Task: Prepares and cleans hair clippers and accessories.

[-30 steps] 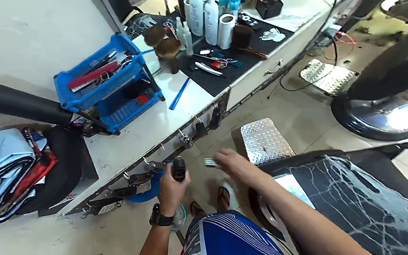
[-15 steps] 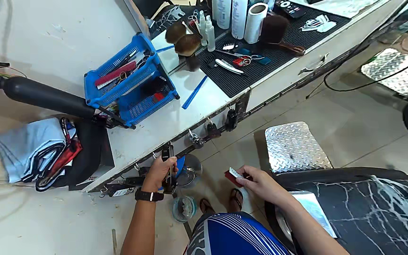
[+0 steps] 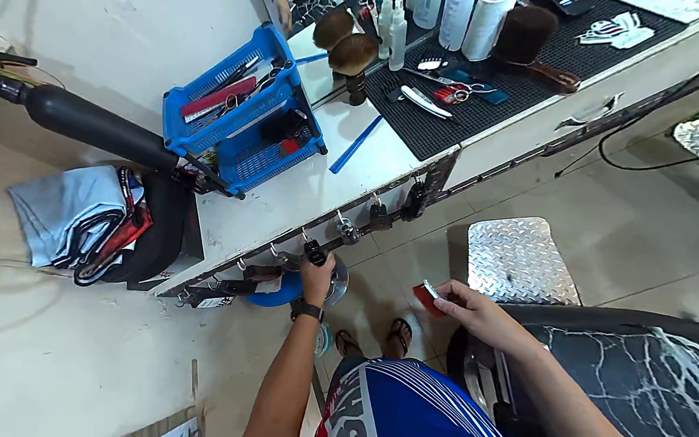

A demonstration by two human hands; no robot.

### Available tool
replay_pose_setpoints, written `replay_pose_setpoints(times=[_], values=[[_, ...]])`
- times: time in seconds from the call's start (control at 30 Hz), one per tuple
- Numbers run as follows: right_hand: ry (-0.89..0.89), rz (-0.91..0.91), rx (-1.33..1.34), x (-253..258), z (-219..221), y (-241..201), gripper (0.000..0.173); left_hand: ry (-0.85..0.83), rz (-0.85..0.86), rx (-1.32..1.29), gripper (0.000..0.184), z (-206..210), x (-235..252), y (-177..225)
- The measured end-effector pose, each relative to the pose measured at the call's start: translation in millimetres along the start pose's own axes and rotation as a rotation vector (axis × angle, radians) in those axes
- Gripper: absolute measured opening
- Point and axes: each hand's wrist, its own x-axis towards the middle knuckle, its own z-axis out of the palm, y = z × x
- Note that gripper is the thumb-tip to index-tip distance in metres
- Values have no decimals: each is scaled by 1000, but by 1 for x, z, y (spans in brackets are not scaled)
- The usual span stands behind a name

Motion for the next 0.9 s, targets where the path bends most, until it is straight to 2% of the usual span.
replay_pose_setpoints(times=[0.1,0.27,0.3,0.4,0.43,0.53,0.67,0.73,0.8,0.9], values=[[50,-23,1,-4,-6,3,27,86,-20,-33,29,20,10,1],[144,-30,84,-13,-9,12,29,117,-71,-29,40,25,16,1],[162,-23,100,-15,-9,12,28,114,-79,-27,48,23,13,1],[214,-22,109,-22,-17,10,27,42,-64,26,93,8,-21,20],[242,-25,114,-25,-21,8,27,37,-25,66,99,5,-37,30],[299,-27,149,-29,-28,5,25,-23,125,43,89,13,-64,50],[310,-45,144,-27,-26,-3,25,-68,18,-78,89,46,-26,54],[306,-46,141,-24,-24,-9,25,-52,35,-91,88,61,-5,50],[309,-46,157,-25,-22,-12,25,-56,64,-100,80,72,10,42],[311,-64,173,-26,-20,-10,26,-98,122,-138,56,78,17,25]])
